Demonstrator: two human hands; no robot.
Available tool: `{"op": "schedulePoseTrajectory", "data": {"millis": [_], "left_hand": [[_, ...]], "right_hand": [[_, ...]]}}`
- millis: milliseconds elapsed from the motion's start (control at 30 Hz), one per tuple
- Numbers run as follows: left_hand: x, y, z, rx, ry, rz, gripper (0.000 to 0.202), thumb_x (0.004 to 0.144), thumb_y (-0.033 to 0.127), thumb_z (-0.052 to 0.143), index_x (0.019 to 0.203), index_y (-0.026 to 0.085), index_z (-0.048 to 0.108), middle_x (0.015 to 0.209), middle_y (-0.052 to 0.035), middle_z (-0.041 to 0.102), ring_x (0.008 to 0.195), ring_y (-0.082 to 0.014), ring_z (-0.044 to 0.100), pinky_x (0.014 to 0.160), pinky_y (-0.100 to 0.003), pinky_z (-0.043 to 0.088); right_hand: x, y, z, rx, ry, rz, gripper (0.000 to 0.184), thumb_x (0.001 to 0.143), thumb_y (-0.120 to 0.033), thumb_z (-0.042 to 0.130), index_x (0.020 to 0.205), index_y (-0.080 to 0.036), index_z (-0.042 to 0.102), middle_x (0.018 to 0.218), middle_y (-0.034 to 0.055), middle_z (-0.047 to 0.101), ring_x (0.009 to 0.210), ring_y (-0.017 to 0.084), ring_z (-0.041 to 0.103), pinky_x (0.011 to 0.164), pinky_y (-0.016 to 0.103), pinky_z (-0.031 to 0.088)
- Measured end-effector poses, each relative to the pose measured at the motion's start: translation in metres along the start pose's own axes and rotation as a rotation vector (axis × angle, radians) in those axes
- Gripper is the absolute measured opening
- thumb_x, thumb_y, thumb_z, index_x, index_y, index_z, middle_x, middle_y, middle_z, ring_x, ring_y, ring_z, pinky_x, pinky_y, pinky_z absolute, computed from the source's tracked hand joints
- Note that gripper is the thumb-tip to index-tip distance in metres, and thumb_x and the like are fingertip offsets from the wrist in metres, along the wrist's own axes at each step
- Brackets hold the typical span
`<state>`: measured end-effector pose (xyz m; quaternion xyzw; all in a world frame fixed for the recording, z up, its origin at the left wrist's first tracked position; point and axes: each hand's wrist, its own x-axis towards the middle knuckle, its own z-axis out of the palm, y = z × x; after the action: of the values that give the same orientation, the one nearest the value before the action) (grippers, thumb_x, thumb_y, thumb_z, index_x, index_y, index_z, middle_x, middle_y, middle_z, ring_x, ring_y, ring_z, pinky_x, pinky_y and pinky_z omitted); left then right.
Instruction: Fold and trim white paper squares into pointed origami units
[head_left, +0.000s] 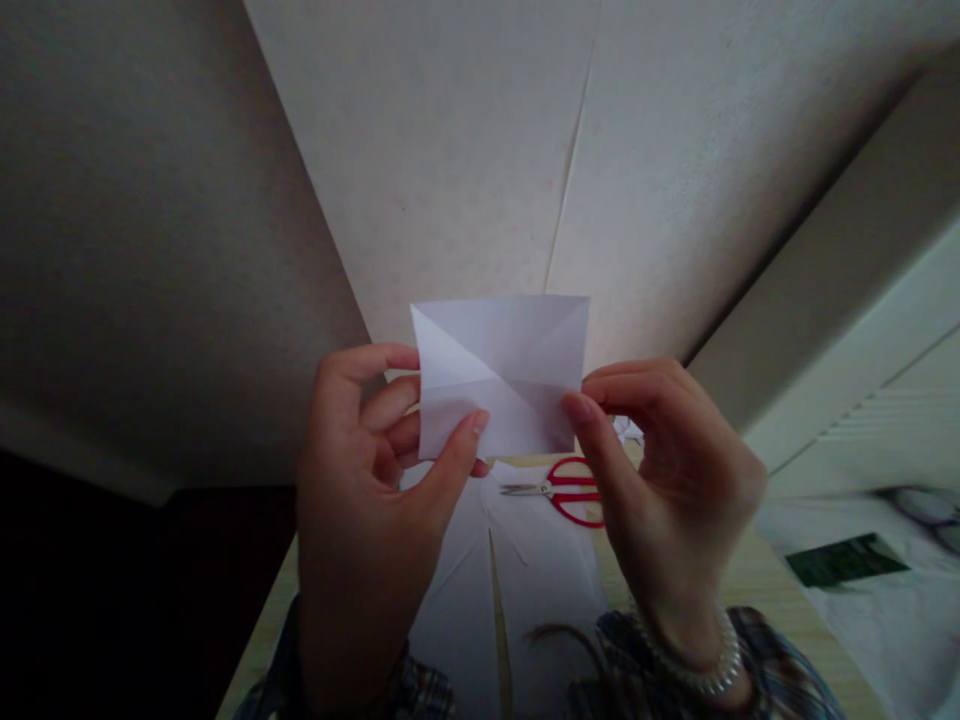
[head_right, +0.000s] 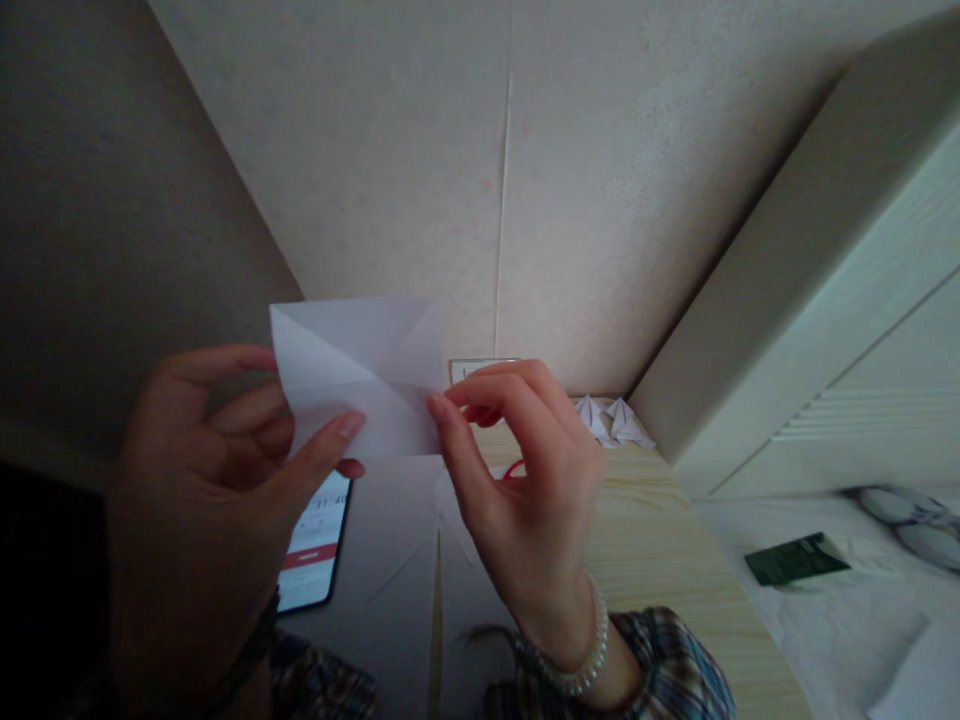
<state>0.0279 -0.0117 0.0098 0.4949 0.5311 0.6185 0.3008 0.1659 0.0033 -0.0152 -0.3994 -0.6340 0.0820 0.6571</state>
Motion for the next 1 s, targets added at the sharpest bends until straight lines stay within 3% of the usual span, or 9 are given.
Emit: {"op": "schedulePoseTrajectory", "data": {"millis": [167, 333, 433, 600, 700, 867, 1000], "left_hand": [[-0.002, 0.001, 0.002, 0.005, 0.03, 0.028, 0.04, 0.075, 0.013, 0.076, 0.098, 0.03, 0.048, 0.094, 0.0061, 0.077, 0.078, -0.0184, 0.078, 0.052, -0.021, 0.062], [-0.004, 0.001, 0.002, -0.023, 0.038, 0.081, 0.053, 0.073, 0.007, 0.077, 0.105, 0.031, 0.042, 0.088, 0.0107, 0.074, 0.063, -0.0109, 0.072, 0.05, -0.016, 0.058], [-0.006, 0.001, 0.0, 0.071, 0.022, 0.129, 0.041, 0.077, 0.01, 0.075, 0.104, 0.032, 0.054, 0.093, 0.0109, 0.072, 0.065, -0.0095, 0.07, 0.055, -0.018, 0.058], [-0.005, 0.0, -0.005, 0.262, -0.059, 0.169, 0.023, 0.084, 0.016, 0.07, 0.096, 0.034, 0.073, 0.095, 0.0087, 0.073, 0.084, -0.0154, 0.071, 0.079, -0.028, 0.057], [-0.003, -0.004, -0.008, 0.284, -0.08, 0.198, 0.024, 0.086, 0.019, 0.069, 0.102, 0.036, 0.074, 0.098, 0.0094, 0.073, 0.089, -0.015, 0.07, 0.078, -0.026, 0.055], [0.001, -0.012, -0.011, 0.281, -0.085, 0.398, 0.032, 0.083, 0.013, 0.07, 0.106, 0.035, 0.076, 0.1, 0.008, 0.074, 0.089, -0.0161, 0.07, 0.079, -0.027, 0.057], [0.001, -0.009, -0.01, 0.236, -0.098, 0.355, 0.028, 0.086, 0.015, 0.068, 0.102, 0.036, 0.076, 0.096, 0.0076, 0.073, 0.075, -0.0122, 0.068, 0.066, -0.021, 0.059]], "right_hand": [[0.0, -0.001, 0.001, -0.056, 0.004, -0.037, 0.016, 0.09, -0.019, 0.069, 0.077, -0.026, 0.063, 0.076, 0.0015, 0.067, 0.074, 0.019, 0.061, 0.065, 0.035, 0.048], [0.0, 0.0, 0.001, -0.073, 0.007, -0.057, 0.016, 0.089, -0.016, 0.07, 0.078, -0.025, 0.063, 0.077, 0.0006, 0.066, 0.075, 0.017, 0.06, 0.066, 0.034, 0.048], [0.0, 0.0, 0.001, -0.077, 0.013, -0.082, 0.015, 0.09, -0.016, 0.069, 0.08, -0.026, 0.063, 0.081, 0.0016, 0.067, 0.078, 0.018, 0.061, 0.068, 0.035, 0.05], [-0.001, -0.001, -0.001, -0.07, -0.013, -0.156, 0.013, 0.088, -0.013, 0.071, 0.088, -0.026, 0.067, 0.088, 0.0001, 0.068, 0.085, 0.015, 0.062, 0.076, 0.032, 0.051], [0.0, 0.0, -0.002, -0.073, -0.051, -0.188, 0.012, 0.089, -0.014, 0.071, 0.091, -0.026, 0.069, 0.093, 0.0006, 0.068, 0.088, 0.015, 0.061, 0.078, 0.032, 0.051], [0.005, 0.007, -0.002, -0.058, -0.09, -0.3, 0.01, 0.09, -0.017, 0.069, 0.098, -0.022, 0.071, 0.101, 0.0037, 0.068, 0.092, 0.017, 0.062, 0.078, 0.032, 0.052], [0.005, 0.007, -0.003, -0.033, -0.182, -0.284, 0.014, 0.093, -0.023, 0.065, 0.104, -0.02, 0.073, 0.111, 0.0064, 0.066, 0.098, 0.018, 0.061, 0.082, 0.034, 0.053]]}}
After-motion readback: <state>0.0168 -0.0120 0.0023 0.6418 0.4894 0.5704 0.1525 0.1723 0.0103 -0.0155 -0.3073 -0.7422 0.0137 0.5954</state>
